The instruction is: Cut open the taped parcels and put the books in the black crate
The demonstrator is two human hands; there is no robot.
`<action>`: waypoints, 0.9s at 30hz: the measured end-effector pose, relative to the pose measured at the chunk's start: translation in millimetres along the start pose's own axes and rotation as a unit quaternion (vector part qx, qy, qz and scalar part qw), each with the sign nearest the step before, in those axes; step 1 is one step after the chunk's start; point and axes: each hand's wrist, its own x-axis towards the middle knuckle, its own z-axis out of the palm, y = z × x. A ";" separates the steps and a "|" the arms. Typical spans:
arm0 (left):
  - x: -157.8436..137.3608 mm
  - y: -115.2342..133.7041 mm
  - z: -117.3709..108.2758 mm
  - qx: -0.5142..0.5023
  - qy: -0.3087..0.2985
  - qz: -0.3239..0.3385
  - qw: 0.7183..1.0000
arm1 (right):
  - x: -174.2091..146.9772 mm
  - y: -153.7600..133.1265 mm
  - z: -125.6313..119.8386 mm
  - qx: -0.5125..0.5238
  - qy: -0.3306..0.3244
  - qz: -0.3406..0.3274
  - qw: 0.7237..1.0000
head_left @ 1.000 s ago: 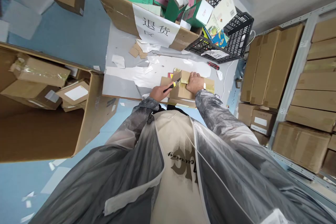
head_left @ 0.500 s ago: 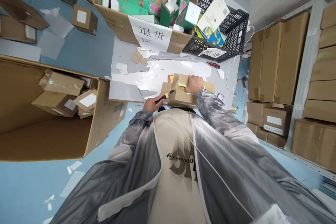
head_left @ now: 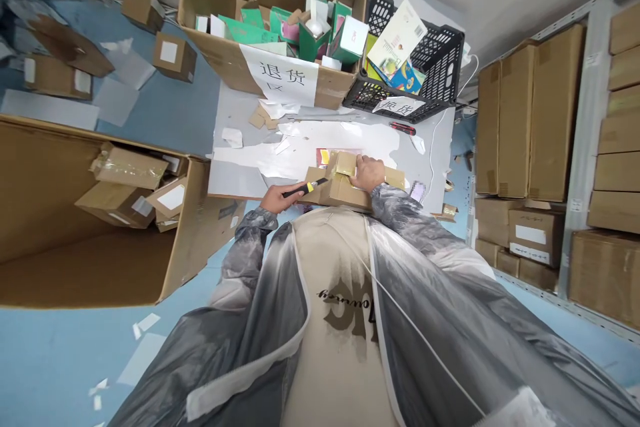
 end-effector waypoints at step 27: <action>21.3 6.4 67.3 0.327 -0.107 -0.003 0.939 | 7.5 44.5 -66.9 -0.092 -0.085 -0.199 0.972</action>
